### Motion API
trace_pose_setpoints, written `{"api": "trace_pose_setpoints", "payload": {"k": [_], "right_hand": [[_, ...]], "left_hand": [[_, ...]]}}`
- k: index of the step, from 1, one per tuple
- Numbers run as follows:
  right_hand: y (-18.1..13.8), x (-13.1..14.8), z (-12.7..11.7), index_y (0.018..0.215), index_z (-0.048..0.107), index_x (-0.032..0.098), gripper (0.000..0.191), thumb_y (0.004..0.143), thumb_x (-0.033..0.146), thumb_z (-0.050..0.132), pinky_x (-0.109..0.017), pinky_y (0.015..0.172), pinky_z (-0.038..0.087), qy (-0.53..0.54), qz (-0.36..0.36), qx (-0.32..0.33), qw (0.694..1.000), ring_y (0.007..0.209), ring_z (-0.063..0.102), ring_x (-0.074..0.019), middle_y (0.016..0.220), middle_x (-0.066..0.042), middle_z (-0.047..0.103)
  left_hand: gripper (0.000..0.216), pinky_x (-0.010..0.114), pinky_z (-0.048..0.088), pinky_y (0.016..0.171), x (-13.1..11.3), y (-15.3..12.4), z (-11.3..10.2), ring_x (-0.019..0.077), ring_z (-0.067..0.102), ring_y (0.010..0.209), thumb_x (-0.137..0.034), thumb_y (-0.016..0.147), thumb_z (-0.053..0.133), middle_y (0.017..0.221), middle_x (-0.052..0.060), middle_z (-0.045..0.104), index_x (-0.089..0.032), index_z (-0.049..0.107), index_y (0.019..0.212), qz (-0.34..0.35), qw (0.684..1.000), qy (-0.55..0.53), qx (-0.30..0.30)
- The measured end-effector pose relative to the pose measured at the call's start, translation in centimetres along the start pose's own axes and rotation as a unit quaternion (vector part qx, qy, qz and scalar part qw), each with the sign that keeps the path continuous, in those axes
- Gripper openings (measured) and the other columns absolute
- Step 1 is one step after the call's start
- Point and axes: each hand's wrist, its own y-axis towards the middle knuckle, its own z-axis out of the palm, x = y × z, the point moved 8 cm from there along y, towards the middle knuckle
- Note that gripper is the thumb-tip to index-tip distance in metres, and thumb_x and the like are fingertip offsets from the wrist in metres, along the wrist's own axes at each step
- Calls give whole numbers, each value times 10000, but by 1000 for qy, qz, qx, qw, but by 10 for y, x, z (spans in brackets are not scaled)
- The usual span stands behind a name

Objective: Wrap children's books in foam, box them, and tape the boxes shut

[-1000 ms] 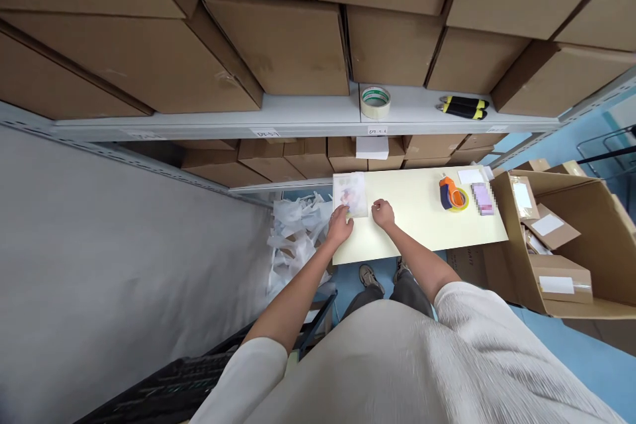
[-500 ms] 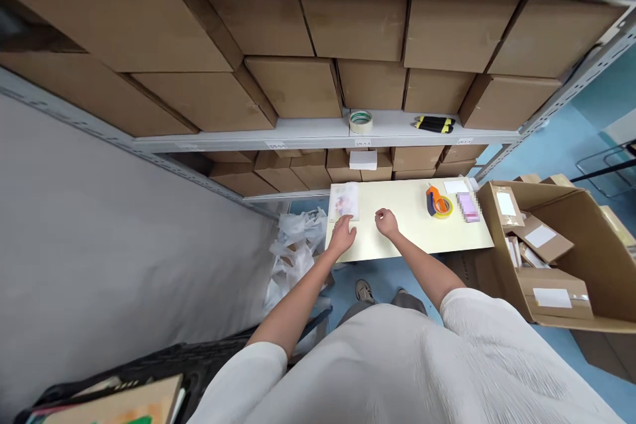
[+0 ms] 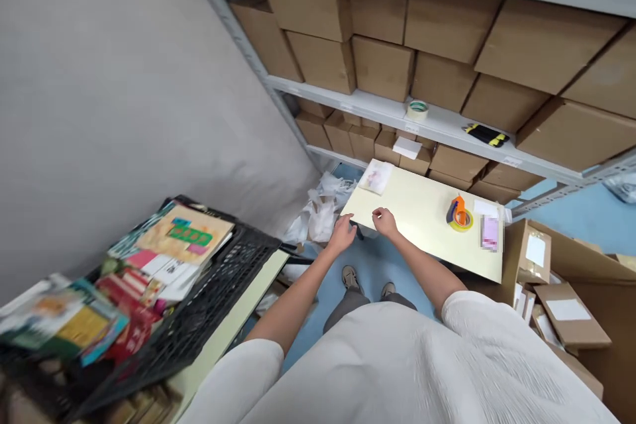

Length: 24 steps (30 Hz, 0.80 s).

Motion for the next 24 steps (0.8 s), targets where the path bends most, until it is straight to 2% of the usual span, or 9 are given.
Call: {"api": "trace_pose_setpoints", "payload": {"k": [7,13,18,24], "right_hand": [[-38,80,80,954,765,216,135,906,184,643,-316,935,560,-9,-101,103,990,922,722,-194,1033,-49,784],[-98,166,168,986,767,208,159,909,214,628,-334,923,566,15,-196,196,961,878,719,-197,1022,-56,784],[-176,235,253,1015,762,210,192,909,255,608,-341,931,571,41,-261,271,926,891,713,-197,1020,-45,786],[-298,305,361,999,762,207,188,910,265,606,-334,952,565,72,-309,323,892,946,720,-197,1045,-54,791]], "left_hand": [[496,498,433,1257,50,-93,-76,296,572,1449,-181,955,579,1491,159,634,-197,591,1451,-65,994,-14,-92],[504,485,436,1253,90,-189,-152,285,549,1469,-188,977,561,1523,146,620,-210,577,1480,-94,978,-16,-186],[507,478,424,1268,134,-285,-202,272,551,1464,-180,980,554,1522,127,624,-219,580,1484,-136,961,-17,-241],[475,452,440,1258,204,-421,-259,255,587,1417,-144,963,562,1468,116,651,-225,617,1427,-148,943,-7,-299]]}}
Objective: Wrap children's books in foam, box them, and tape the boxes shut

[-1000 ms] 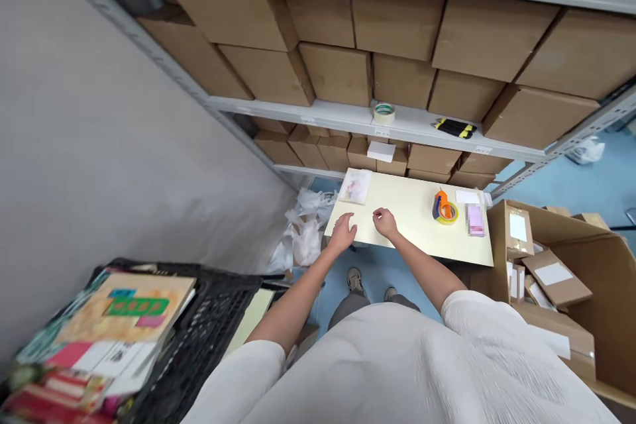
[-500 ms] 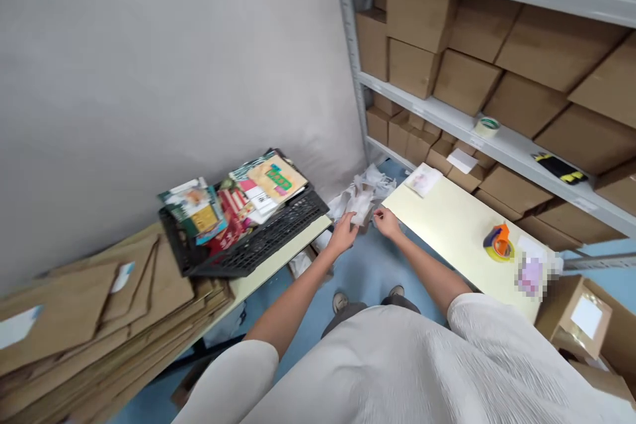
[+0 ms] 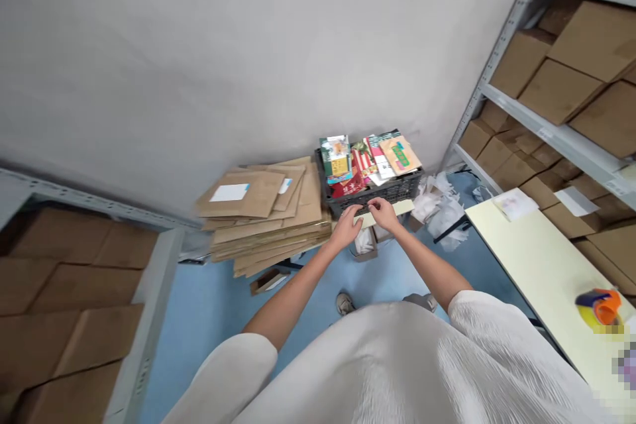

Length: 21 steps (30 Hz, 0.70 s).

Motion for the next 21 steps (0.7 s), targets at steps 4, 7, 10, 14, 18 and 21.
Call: {"api": "trace_pose_setpoints", "payload": {"k": [4,7,10,14,18,21], "right_hand": [[9,47,99,1007,762,204,190,914,266,608,-322,935,563,11,-16,33,999,923,717,-188,1028,-45,792],[15,73,158,1003,757,203,185,916,260,604,-309,916,564,12,-11,51,999,918,715,-183,1016,-38,792],[21,90,203,995,756,191,177,910,247,612,-304,906,564,9,-2,68,998,906,715,-182,1024,-46,795],[27,98,241,1003,771,186,179,915,223,620,-298,898,564,-16,15,87,996,893,722,-179,1048,-53,804],[31,100,264,1012,786,185,183,925,195,625,-303,947,565,-53,21,114,992,952,745,-188,1054,-57,816],[35,100,277,1037,791,170,197,920,171,632,-321,975,569,-84,25,131,988,1009,762,-210,1079,-80,824]], "left_hand": [[446,442,444,1257,69,-30,-79,246,590,1415,-145,973,551,1455,125,654,-212,615,1409,-20,1000,6,-12],[437,447,440,1260,113,-50,-128,247,585,1422,-152,981,548,1453,122,655,-219,617,1407,-49,999,15,-15],[434,442,441,1257,149,-68,-166,245,591,1412,-154,987,543,1447,118,656,-222,615,1409,-71,997,16,-26],[413,418,451,1245,184,-83,-198,242,591,1408,-159,995,529,1446,120,647,-216,616,1395,-78,996,14,-48],[396,432,468,1224,204,-87,-221,259,597,1389,-147,981,529,1404,120,666,-218,647,1352,-68,994,52,-69],[373,479,484,1194,213,-84,-234,295,617,1337,-126,958,529,1340,125,695,-223,698,1276,-75,987,121,-73]]}}
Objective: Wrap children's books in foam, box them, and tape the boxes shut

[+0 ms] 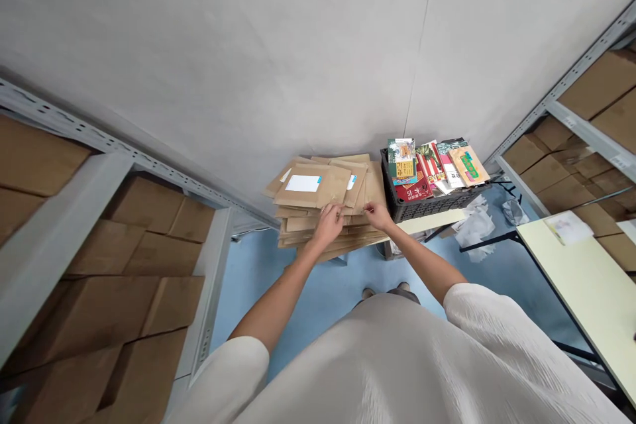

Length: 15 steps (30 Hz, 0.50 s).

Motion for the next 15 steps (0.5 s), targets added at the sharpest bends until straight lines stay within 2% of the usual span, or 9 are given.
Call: {"api": "trace_pose_setpoints", "payload": {"k": [3,7,11,15], "right_hand": [[9,1,10,1091,795,157,227,916,157,650,-340,996,573,-37,26,6,999,1071,770,-241,1134,-109,826],[19,6,20,1224,774,149,312,941,150,642,-320,1032,554,-89,44,21,995,1161,759,-248,1270,-135,799],[18,14,14,1302,745,146,361,956,175,647,-318,1094,501,-182,36,15,983,1283,703,-263,1383,-157,748],[2,11,3,1288,745,188,338,1026,347,602,-364,1056,506,-258,78,26,963,1296,681,-307,1422,-163,704]], "left_hand": [[329,523,454,1214,5,9,-5,339,573,1388,-158,960,545,1413,152,665,-218,737,1221,-15,997,74,2],[344,541,329,1310,2,24,1,363,423,1545,-229,983,550,1579,173,562,-196,743,1266,-17,990,134,30],[377,562,250,1346,-6,36,17,355,372,1584,-327,1011,551,1631,164,523,-210,725,1326,-9,985,149,82],[522,676,203,1326,-10,42,32,395,320,1609,-516,1009,581,1683,188,465,-223,658,1434,-35,978,160,130]]}}
